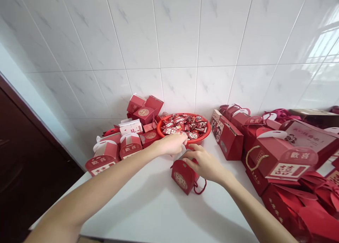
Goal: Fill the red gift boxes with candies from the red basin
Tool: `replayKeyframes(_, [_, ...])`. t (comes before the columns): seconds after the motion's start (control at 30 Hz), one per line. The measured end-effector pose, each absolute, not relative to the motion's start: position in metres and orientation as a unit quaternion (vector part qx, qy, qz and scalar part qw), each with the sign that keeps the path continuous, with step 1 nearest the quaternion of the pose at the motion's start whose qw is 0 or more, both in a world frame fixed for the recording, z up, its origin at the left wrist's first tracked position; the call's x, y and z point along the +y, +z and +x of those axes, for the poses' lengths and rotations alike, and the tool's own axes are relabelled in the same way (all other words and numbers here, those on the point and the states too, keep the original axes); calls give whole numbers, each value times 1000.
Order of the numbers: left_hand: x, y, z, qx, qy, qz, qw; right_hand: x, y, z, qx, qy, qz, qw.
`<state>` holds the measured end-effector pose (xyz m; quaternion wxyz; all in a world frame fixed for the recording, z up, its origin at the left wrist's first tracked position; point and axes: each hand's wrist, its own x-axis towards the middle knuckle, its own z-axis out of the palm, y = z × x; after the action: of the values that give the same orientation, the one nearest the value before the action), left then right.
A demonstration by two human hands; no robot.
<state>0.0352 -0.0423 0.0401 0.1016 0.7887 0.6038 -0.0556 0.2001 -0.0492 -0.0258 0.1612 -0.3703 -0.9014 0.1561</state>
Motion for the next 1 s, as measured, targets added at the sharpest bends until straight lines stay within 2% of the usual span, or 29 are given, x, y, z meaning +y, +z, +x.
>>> replayKeyframes(0.2, [-30,23,39,587,-24,804,94,-45,-28,203,-864,177,-460,107])
replayKeyframes(0.37, [-32,19,31,581,-34,804,126,-46,-29,227,-830,212,-495,147])
replayKeyframes(0.57, [-45,14,29,588,-110,791,127,-36,-36,260,-792,335,-474,192])
replayKeyframes(0.8, [-59,12,31,604,-50,786,123,-25,-40,281,-730,523,-386,211])
replayKeyframes(1.0, [-56,14,18,600,13,786,149,-25,-44,273,-696,555,-395,229])
